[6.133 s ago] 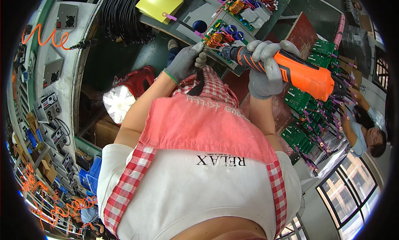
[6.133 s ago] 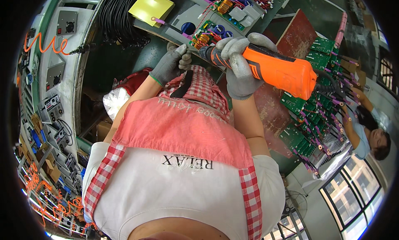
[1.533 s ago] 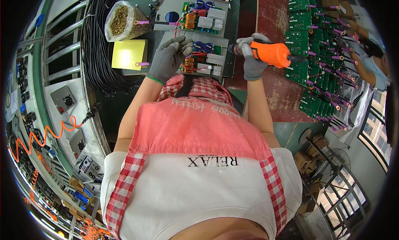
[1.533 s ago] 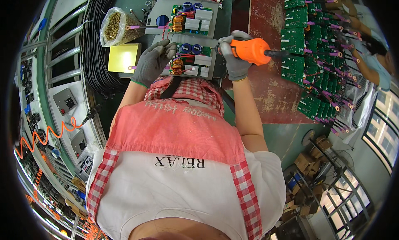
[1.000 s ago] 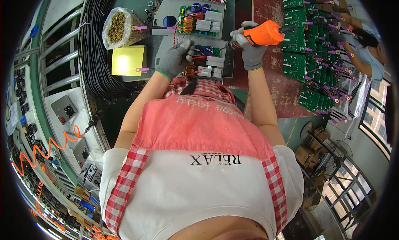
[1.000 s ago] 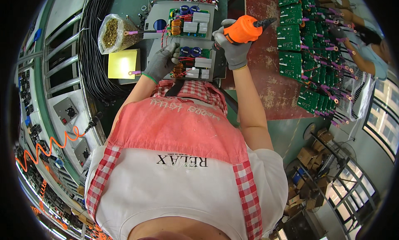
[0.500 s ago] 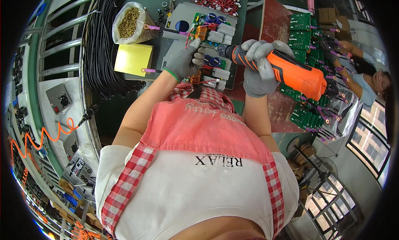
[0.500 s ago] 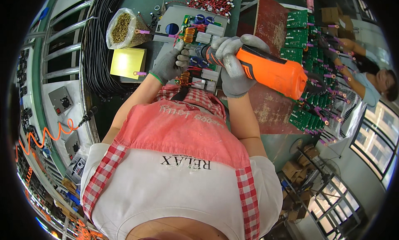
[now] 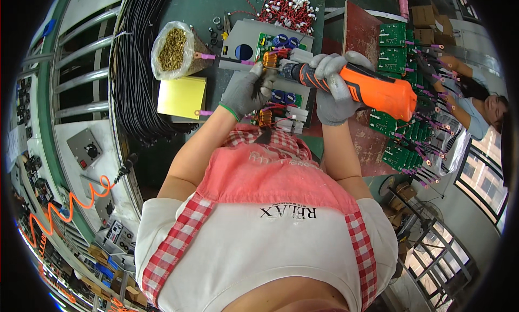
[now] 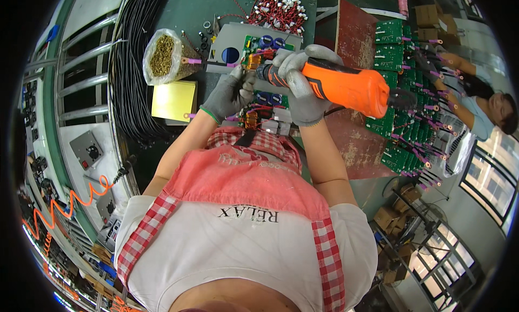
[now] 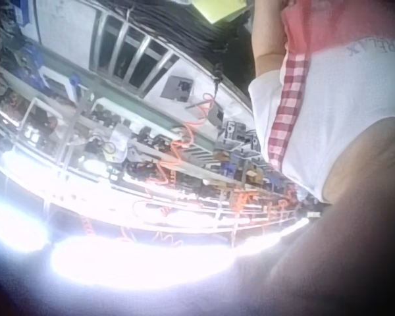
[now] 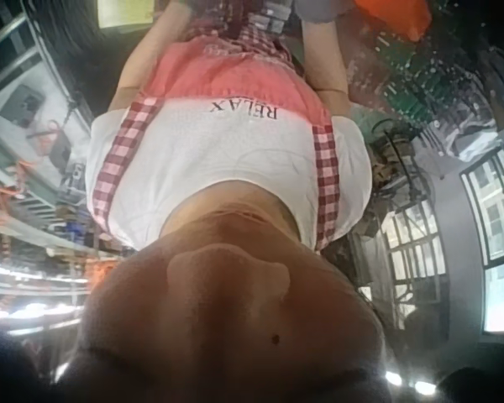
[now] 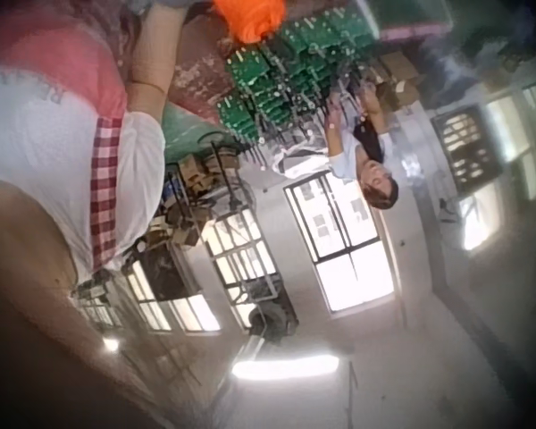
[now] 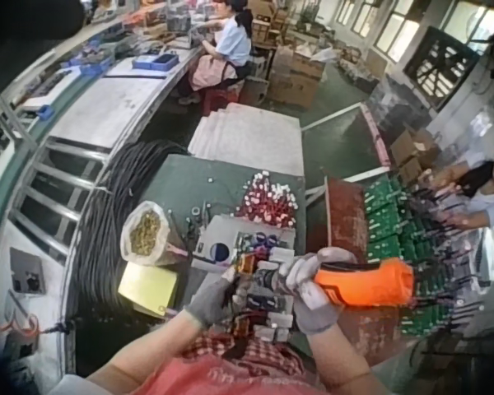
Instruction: The person assembles electronic components and secures metal housings with screws using an electric screwdriver.
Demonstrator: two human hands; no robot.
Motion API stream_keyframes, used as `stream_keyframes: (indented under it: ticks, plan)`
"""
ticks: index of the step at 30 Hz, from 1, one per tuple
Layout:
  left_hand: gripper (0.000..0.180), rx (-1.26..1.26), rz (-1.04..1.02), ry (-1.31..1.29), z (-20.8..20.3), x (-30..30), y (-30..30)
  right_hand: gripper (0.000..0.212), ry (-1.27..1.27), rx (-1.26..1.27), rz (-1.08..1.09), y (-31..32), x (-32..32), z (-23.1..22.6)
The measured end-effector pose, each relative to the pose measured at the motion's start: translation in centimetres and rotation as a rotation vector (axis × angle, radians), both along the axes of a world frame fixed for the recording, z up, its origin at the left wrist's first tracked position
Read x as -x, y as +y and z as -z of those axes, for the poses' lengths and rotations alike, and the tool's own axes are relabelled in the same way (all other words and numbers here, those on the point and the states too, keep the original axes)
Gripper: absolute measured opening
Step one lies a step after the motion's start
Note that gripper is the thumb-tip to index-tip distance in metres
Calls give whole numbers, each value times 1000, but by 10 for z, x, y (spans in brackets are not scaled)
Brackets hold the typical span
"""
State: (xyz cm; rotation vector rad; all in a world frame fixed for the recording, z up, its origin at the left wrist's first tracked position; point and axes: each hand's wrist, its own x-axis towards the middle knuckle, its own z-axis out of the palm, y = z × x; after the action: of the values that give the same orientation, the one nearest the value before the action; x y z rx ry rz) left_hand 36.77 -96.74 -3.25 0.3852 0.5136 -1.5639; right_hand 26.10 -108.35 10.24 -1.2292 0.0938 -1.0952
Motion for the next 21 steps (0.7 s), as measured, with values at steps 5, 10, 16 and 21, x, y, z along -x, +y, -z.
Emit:
stream_keyframes:
  ticks: [5,10,16,21]
  plan:
    - [33,-101,188,-934,-7,-31,-14,43,80,45,109,-31,-46,24]
    - [39,-310,163,-1566,7,-61,-46,41,209,33,206,-48,-80,46]
    - [56,-359,489,-2087,42,-77,-81,39,264,-11,233,-63,-90,72]
    - [55,-261,588,-2087,32,-85,-86,38,279,-25,236,-65,-91,74]
